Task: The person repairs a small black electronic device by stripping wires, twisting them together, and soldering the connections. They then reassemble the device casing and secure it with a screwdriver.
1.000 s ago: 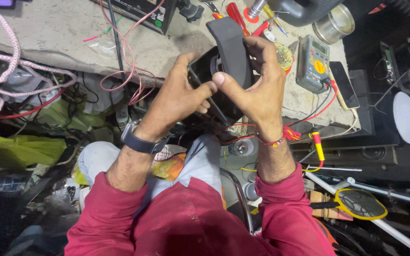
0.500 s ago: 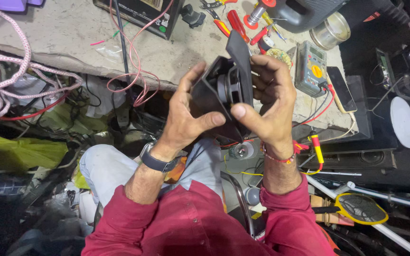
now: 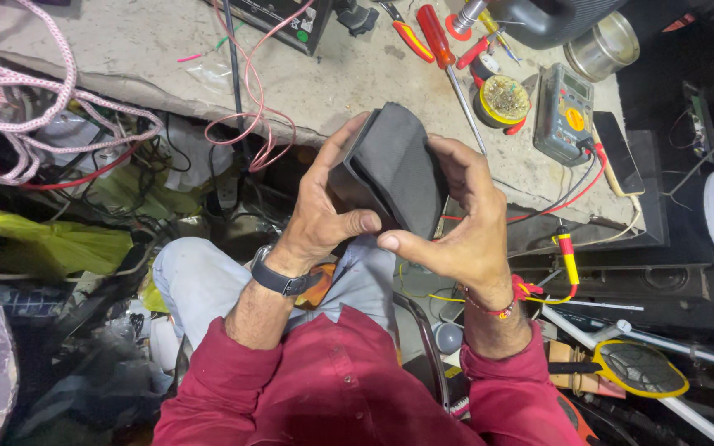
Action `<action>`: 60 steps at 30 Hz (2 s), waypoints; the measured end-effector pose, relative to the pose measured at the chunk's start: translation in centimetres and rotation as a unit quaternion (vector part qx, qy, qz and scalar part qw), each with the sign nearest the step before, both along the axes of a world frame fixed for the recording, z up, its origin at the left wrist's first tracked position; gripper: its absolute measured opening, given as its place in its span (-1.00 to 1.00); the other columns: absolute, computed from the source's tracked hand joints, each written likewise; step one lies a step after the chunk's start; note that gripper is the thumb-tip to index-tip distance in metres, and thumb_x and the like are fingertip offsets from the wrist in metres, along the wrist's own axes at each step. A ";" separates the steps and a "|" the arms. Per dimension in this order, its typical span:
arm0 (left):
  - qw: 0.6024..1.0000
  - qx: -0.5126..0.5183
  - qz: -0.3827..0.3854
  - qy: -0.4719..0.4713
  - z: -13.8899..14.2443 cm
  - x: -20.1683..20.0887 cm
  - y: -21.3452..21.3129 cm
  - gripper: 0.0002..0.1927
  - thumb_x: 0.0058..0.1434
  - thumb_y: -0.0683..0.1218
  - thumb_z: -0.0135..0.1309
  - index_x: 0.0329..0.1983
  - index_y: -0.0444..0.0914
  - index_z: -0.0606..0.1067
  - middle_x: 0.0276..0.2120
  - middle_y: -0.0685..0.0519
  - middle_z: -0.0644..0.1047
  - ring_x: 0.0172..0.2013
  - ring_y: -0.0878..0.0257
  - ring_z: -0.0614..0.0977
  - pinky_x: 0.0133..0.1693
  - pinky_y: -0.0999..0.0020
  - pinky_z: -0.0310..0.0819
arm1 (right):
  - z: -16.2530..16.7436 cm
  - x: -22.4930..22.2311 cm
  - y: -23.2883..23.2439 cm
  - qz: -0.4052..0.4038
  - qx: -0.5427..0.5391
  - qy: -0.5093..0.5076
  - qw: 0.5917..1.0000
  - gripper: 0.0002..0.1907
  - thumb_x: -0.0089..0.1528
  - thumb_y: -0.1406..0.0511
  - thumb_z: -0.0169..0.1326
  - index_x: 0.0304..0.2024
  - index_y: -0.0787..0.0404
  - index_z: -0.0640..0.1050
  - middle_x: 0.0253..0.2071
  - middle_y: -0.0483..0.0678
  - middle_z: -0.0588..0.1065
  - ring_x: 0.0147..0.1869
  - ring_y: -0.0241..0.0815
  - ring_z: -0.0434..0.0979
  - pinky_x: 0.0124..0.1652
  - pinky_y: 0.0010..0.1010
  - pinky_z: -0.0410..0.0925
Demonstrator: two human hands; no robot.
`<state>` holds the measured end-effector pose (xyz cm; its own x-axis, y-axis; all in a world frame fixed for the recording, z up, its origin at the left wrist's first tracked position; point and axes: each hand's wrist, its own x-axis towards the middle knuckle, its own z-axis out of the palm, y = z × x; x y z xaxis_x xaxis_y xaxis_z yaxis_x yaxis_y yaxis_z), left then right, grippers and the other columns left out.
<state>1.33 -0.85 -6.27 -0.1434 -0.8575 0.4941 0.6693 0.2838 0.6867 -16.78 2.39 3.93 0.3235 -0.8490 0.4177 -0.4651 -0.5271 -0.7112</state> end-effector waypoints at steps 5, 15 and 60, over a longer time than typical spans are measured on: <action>0.995 -0.032 0.063 -0.077 -0.2 0.7 0.3 0.20 0.00 0.21 0.47 0.57 -0.36 0.14 0.46 -0.12 0.32 0.48 0.13 0.33 0.53 0.25 0.10 | -0.3 0.3 0.2 0.001 -0.011 0.018 1.000 0.07 -0.05 0.14 0.55 0.37 0.38 0.30 0.27 0.15 0.50 0.37 -0.07 0.54 0.35 -0.27 0.39; 0.999 0.011 -0.020 -0.041 1.8 2.1 0.7 0.20 -0.05 0.06 0.52 0.58 -0.33 0.12 0.37 -0.12 0.40 0.36 0.16 0.43 0.42 0.29 0.23 | -1.0 0.4 -0.2 -0.011 -0.062 0.100 0.993 0.03 -0.15 0.14 0.55 0.31 0.29 0.41 0.32 0.21 0.46 0.32 0.00 0.56 0.22 -0.29 0.42; 0.998 0.018 -0.009 -0.068 0.6 2.8 2.0 0.18 -0.25 0.01 0.60 0.46 -0.35 0.28 0.26 -0.05 0.51 0.24 0.20 0.56 0.34 0.25 0.39 | -7.8 0.5 1.4 0.056 0.007 -0.122 0.991 0.09 -0.09 0.19 0.52 0.39 0.41 0.30 0.39 0.25 0.40 0.46 0.07 0.45 0.39 -0.16 0.33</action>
<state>4.11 1.15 -5.70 -0.2215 -0.8715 0.4376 0.5745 0.2460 0.7807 -16.31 3.77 -3.85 0.3068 -0.8193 0.4844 -0.2176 -0.5558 -0.8023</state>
